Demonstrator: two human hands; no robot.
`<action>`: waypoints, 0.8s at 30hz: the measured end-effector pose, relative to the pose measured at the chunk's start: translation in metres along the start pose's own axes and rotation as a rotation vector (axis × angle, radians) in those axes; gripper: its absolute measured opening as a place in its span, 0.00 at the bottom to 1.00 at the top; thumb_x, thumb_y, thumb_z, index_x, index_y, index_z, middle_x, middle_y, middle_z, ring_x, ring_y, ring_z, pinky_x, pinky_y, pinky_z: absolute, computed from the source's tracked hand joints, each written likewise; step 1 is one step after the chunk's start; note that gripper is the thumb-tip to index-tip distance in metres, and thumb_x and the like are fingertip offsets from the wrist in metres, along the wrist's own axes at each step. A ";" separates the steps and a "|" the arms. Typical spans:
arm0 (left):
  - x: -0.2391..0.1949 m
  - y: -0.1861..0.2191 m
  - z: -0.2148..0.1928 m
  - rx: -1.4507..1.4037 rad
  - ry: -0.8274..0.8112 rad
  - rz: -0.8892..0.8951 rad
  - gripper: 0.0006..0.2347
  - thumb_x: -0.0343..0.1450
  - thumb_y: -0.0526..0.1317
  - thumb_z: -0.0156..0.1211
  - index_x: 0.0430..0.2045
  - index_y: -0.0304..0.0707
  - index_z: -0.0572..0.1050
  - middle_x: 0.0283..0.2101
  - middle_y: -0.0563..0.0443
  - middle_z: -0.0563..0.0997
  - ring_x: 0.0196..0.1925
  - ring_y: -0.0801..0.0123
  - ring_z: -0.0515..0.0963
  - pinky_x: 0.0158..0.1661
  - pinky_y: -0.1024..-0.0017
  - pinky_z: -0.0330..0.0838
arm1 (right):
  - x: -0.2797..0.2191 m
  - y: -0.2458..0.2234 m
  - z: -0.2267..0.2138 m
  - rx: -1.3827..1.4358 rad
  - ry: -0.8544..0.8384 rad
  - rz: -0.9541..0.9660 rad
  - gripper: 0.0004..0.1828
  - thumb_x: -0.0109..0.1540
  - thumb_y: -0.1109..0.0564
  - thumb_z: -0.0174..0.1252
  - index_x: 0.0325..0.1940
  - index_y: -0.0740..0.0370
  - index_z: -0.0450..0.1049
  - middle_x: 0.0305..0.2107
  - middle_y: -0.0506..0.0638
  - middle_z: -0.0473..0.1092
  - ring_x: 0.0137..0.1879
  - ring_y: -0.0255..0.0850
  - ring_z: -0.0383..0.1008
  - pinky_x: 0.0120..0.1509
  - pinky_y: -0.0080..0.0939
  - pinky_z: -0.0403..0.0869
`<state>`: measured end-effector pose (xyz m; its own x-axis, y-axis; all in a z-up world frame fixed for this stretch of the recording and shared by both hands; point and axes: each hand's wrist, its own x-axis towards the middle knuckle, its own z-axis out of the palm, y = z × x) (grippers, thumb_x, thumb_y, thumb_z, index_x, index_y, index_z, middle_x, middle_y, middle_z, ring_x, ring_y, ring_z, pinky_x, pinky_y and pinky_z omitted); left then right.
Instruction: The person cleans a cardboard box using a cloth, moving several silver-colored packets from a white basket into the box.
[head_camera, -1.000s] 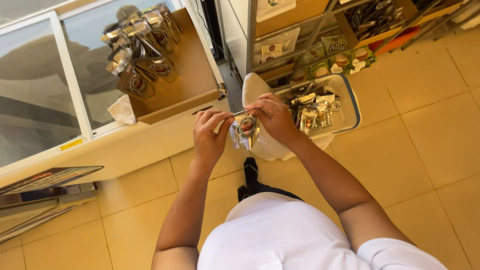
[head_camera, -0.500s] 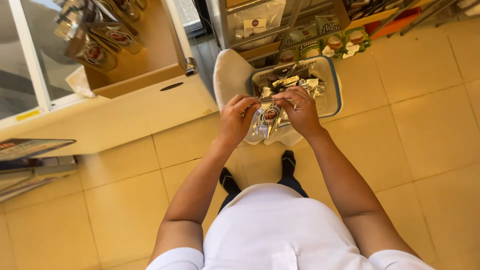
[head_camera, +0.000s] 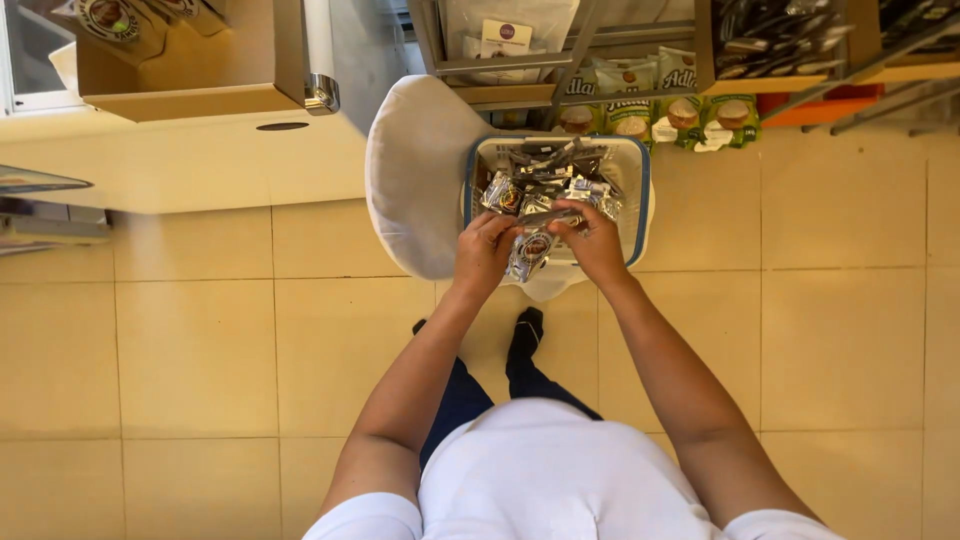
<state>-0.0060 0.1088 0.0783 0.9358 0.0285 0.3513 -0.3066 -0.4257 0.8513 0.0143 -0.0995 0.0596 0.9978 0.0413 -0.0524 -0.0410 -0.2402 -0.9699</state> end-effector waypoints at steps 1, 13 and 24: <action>0.000 -0.007 0.007 0.006 0.007 -0.010 0.02 0.71 0.37 0.68 0.32 0.40 0.83 0.32 0.45 0.82 0.37 0.48 0.84 0.39 0.61 0.79 | 0.004 0.013 0.000 0.001 -0.013 0.003 0.22 0.60 0.57 0.73 0.58 0.55 0.78 0.44 0.55 0.76 0.36 0.37 0.74 0.39 0.34 0.77; -0.028 -0.132 0.072 0.075 0.065 -0.228 0.04 0.69 0.36 0.71 0.31 0.35 0.84 0.34 0.41 0.83 0.39 0.42 0.83 0.42 0.55 0.78 | 0.044 0.162 0.045 0.090 -0.004 0.142 0.17 0.63 0.64 0.68 0.56 0.60 0.77 0.43 0.58 0.78 0.46 0.41 0.79 0.49 0.39 0.78; -0.047 -0.239 0.108 0.079 0.037 -0.380 0.07 0.69 0.38 0.72 0.36 0.36 0.84 0.37 0.39 0.83 0.43 0.41 0.83 0.43 0.54 0.80 | 0.078 0.259 0.084 -0.287 -0.050 0.212 0.15 0.63 0.51 0.70 0.54 0.47 0.79 0.27 0.52 0.77 0.38 0.45 0.80 0.44 0.45 0.77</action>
<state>0.0416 0.1110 -0.1837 0.9728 0.2295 0.0312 0.0768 -0.4467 0.8914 0.0772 -0.0772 -0.2161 0.9646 0.0076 -0.2635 -0.2228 -0.5111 -0.8302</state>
